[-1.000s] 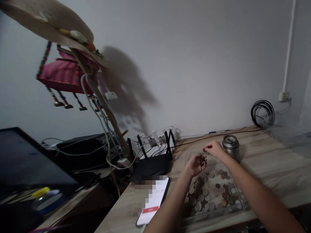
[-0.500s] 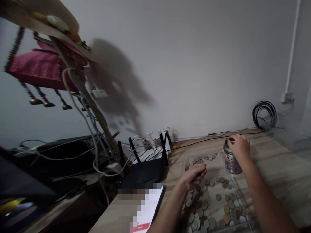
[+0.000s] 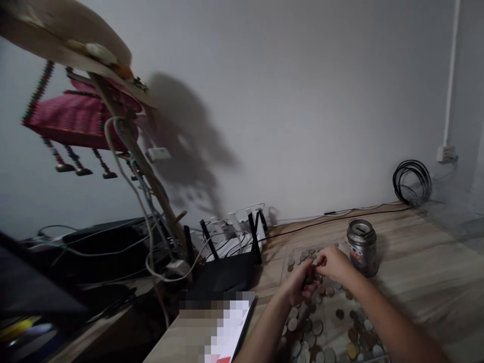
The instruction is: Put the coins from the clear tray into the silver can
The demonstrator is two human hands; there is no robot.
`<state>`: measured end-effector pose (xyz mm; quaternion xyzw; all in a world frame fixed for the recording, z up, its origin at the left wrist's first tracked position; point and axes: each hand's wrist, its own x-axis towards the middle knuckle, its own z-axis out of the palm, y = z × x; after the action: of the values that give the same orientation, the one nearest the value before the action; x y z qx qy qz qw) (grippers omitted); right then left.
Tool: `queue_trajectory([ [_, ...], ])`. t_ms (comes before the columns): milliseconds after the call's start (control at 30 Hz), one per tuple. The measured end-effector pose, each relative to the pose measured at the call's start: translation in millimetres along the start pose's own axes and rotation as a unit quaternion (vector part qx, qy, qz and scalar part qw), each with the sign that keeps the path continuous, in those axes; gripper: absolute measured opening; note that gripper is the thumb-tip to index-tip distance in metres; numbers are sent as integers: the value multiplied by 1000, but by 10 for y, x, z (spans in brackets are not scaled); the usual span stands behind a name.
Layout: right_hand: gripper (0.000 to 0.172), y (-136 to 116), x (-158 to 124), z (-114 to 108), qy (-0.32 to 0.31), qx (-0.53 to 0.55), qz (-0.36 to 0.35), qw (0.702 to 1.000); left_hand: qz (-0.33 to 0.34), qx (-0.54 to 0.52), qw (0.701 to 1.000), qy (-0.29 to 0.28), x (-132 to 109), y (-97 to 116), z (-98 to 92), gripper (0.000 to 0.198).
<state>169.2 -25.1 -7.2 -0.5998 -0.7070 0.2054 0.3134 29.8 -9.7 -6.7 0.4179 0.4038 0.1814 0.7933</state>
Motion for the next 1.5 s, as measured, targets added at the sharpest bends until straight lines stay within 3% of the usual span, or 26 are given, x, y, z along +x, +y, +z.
queue_trajectory([
  [133,10,-26,-23,-75,23,-19,7,1000,9,-18,1000,-9,17,0,-8,21],
  [267,17,17,-8,-52,18,8,36,999,10,-1,1000,-22,-3,9,-8,13],
  [400,23,80,26,-18,4,82,47,996,82,65,994,-35,-18,-6,-15,17],
  [533,19,54,9,-111,-6,101,17,995,119,100,988,-14,6,-23,-45,29],
  [700,17,14,-60,-470,157,93,-17,983,141,78,987,-19,-4,-10,-36,30],
  [800,20,59,-107,-691,194,141,-20,971,126,76,989,-28,-39,8,-14,28],
  [967,23,289,-223,-1011,352,-35,62,933,131,73,988,-18,-52,12,-11,26],
  [1133,19,461,-290,-1157,335,-141,126,923,134,94,986,-22,-17,-6,-25,23],
  [1500,21,338,-235,-1096,333,-218,162,903,138,68,988,0,15,-22,-30,15],
])
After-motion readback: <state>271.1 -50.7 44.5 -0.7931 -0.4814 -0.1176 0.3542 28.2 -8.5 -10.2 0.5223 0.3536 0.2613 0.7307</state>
